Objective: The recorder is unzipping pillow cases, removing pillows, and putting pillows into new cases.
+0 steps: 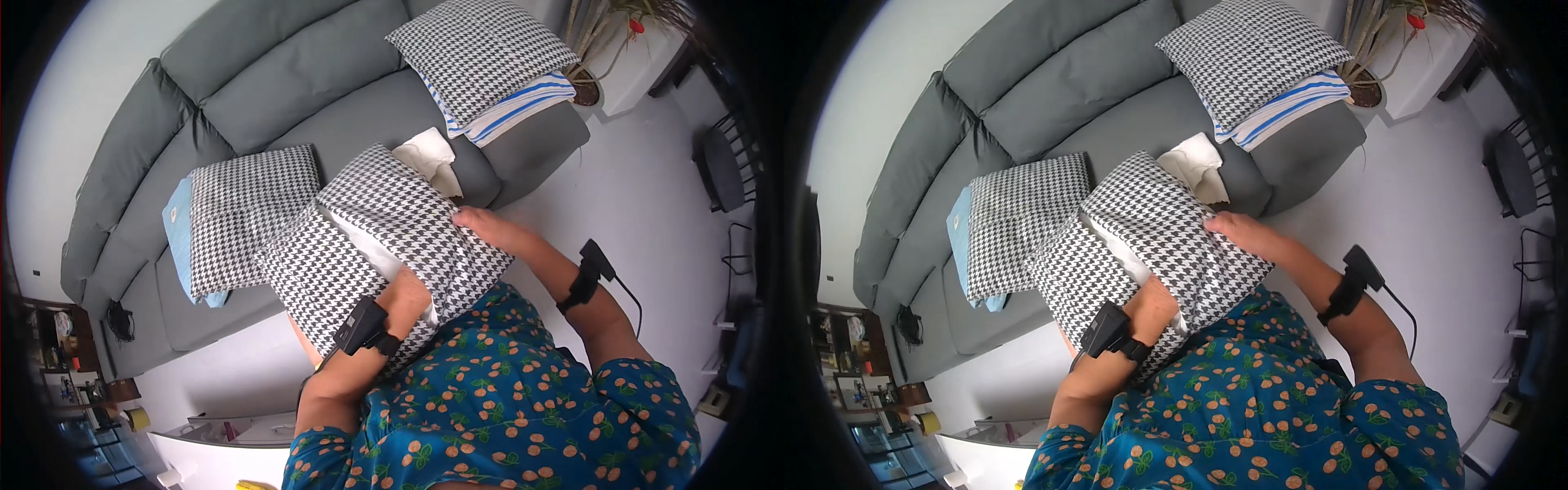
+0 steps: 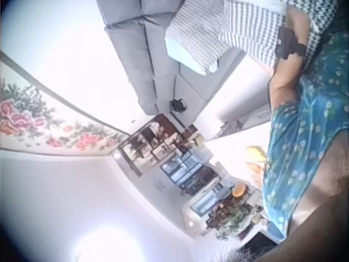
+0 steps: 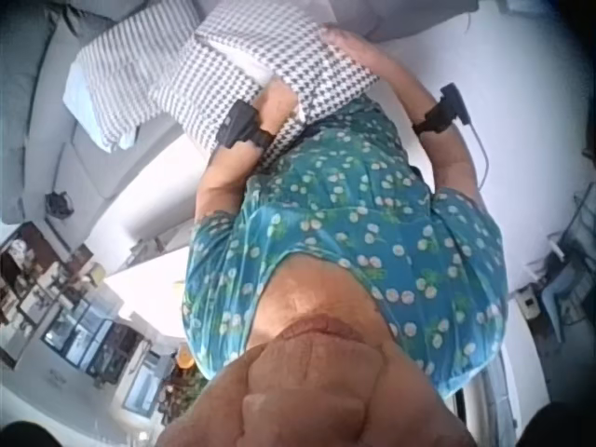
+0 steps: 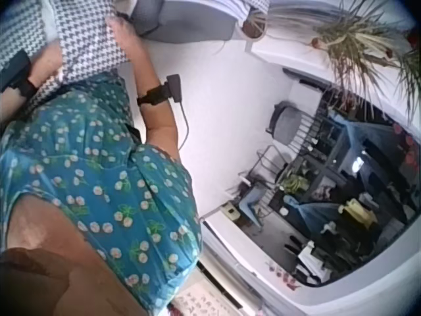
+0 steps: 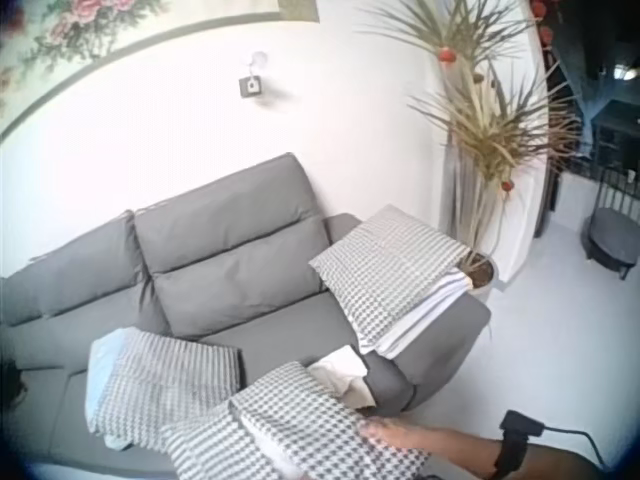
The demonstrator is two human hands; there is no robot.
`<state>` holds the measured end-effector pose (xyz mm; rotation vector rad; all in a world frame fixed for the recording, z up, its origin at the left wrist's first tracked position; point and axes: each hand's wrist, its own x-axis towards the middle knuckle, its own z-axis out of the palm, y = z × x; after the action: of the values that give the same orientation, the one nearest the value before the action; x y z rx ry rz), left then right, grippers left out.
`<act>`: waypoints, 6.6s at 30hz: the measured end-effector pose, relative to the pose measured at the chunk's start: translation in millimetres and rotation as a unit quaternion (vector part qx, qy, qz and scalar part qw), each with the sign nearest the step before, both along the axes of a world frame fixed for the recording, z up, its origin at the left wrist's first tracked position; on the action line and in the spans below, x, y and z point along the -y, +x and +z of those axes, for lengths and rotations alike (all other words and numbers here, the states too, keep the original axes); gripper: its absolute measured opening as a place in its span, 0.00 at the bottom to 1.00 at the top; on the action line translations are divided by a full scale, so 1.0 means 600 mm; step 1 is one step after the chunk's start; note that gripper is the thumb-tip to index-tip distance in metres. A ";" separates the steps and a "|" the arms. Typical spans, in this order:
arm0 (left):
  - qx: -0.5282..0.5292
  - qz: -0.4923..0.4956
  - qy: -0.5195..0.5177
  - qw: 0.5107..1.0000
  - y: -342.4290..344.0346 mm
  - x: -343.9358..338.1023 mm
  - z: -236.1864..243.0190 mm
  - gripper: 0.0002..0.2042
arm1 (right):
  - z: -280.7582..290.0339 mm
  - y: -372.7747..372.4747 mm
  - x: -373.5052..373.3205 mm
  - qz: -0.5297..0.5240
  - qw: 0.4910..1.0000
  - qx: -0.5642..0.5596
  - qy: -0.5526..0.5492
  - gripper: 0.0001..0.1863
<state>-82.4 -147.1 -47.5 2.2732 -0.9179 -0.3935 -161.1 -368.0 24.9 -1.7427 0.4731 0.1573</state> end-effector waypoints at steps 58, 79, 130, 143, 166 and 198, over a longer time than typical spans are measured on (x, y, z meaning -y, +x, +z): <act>-0.180 0.150 -0.041 0.971 0.184 0.040 0.072 0.24 | -0.051 -0.094 -0.044 -0.103 0.994 0.017 -0.036 0.21; -0.092 0.183 0.004 0.979 0.201 -0.035 0.096 0.28 | -0.059 -0.088 -0.042 -0.114 0.988 0.069 -0.075 0.19; 0.090 -0.335 -0.042 0.937 -0.034 -0.034 0.207 0.18 | -0.018 -0.035 -0.025 0.037 0.982 0.057 -0.177 0.14; 0.028 -0.277 -0.081 0.957 -0.052 -0.037 0.201 0.17 | -0.025 -0.031 -0.027 0.000 0.982 0.006 -0.190 0.27; 0.092 -0.044 -0.104 0.989 -0.064 -0.175 0.227 0.16 | -0.030 -0.039 -0.038 -0.015 0.978 0.019 -0.208 0.24; 0.029 -0.057 -0.164 0.984 -0.129 -0.201 0.185 0.12 | 0.093 -0.007 -0.178 0.337 0.852 0.322 -0.238 0.08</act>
<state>-159.9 -26.4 63.3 1.9463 -1.0623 -0.2071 -165.2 -261.3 80.8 -2.2450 -0.6675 -0.0680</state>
